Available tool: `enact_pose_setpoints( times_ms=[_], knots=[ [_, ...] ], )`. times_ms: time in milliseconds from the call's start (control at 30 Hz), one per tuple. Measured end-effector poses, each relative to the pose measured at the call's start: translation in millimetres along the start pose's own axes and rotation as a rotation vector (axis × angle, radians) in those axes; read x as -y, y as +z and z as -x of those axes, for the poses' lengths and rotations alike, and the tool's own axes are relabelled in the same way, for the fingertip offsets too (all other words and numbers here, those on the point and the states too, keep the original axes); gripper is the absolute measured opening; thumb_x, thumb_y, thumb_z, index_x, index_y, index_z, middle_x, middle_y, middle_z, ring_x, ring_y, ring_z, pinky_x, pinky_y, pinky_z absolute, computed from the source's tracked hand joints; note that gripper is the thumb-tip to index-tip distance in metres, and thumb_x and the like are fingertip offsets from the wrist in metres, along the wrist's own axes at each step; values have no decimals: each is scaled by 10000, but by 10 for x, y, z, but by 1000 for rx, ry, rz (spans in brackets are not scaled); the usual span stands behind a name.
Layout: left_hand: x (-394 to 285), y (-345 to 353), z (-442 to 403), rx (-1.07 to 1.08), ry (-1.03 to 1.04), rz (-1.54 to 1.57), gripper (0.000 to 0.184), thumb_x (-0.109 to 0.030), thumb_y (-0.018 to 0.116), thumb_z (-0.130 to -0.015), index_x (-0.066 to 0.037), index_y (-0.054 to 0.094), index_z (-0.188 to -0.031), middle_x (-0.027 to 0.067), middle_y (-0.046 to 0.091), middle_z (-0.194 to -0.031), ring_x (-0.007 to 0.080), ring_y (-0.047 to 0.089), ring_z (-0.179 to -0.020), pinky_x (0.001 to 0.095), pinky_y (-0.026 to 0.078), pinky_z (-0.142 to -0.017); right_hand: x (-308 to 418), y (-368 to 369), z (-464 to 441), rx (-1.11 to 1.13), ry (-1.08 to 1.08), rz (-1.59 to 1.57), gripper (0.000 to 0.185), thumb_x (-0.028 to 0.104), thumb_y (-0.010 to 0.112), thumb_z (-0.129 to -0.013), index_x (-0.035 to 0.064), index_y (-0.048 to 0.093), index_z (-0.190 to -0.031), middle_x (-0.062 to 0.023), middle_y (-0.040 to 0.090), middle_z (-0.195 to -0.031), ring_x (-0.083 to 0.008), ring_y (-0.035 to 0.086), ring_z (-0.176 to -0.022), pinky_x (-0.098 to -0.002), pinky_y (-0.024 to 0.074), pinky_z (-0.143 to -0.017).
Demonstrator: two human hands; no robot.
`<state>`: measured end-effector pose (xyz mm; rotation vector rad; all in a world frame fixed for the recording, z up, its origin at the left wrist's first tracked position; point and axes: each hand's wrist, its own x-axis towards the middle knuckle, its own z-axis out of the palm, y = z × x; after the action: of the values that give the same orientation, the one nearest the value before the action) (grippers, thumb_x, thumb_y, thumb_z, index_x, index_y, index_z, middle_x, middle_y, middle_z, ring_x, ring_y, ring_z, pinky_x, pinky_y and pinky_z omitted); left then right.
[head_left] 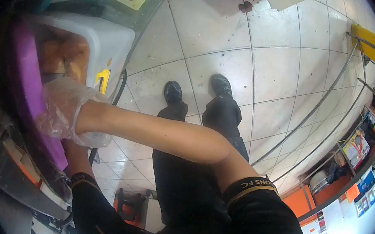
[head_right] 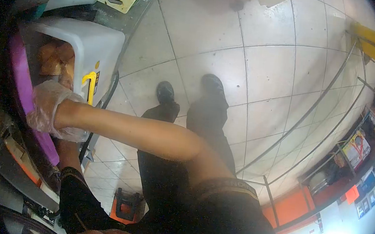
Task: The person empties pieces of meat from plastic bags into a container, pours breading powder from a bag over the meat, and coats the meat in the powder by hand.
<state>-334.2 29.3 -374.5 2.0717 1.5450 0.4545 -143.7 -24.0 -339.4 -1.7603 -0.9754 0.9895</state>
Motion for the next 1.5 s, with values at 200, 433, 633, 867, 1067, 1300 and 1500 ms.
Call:
enact_pose_setpoints(
  times_ms=[200,433,633,867,1067,1300,1500],
  knots=[
    [-78,291,-230,15,31,-25,296,-129,705,-840,-26,570,-1082,88,644,-970,192,627,-876,307,489,-733,190,-110,-20,14,20,98,388,432,548,-851,61,639,-782,-72,540,-671,-271,555,-667,-387,470,-667],
    [-872,437,330,32,-92,-331,292,-132,718,-836,-25,573,-1065,84,648,-945,185,630,-857,306,489,-717,-378,71,-369,-196,-201,-47,242,257,667,-669,18,638,-646,-200,608,-619,-354,620,-601,-451,498,-592],
    [-923,177,1237,-514,355,-157,329,-228,723,-850,-56,593,-1098,101,653,-872,213,635,-742,331,501,-658,-277,-340,-369,90,57,-1056,350,191,674,-841,48,603,-1153,-134,654,-1035,-260,628,-926,-432,518,-782],
    [-1970,-1300,1586,-259,3,-366,408,-218,714,-857,-84,609,-1227,108,682,-878,231,653,-724,314,531,-663,-36,-662,-13,382,237,-148,281,240,543,-950,125,577,-1203,-54,639,-1073,-189,618,-841,-342,536,-736],
    [-2420,-2177,2099,-83,-256,-88,396,-374,746,-791,0,691,-909,142,668,-720,234,626,-630,381,494,-608,-310,-687,259,578,476,-444,273,284,523,-960,174,573,-1204,20,623,-1099,-162,605,-856,-341,511,-716],
    [-3544,-2879,2499,-86,-318,-83,431,-403,774,-761,15,677,-808,120,619,-630,191,565,-561,347,452,-537,-240,-1421,1202,931,422,-842,308,189,587,-926,102,562,-1220,-18,613,-1093,-149,592,-915,-324,491,-775],
    [-4230,-3224,2443,-18,-287,146,350,-335,761,-797,4,674,-795,49,617,-660,116,521,-605,309,433,-550,1916,-2319,2268,869,-473,-376,431,229,617,-901,79,528,-1295,-108,545,-1283,-247,533,-1184,-406,441,-989]
  ],
)
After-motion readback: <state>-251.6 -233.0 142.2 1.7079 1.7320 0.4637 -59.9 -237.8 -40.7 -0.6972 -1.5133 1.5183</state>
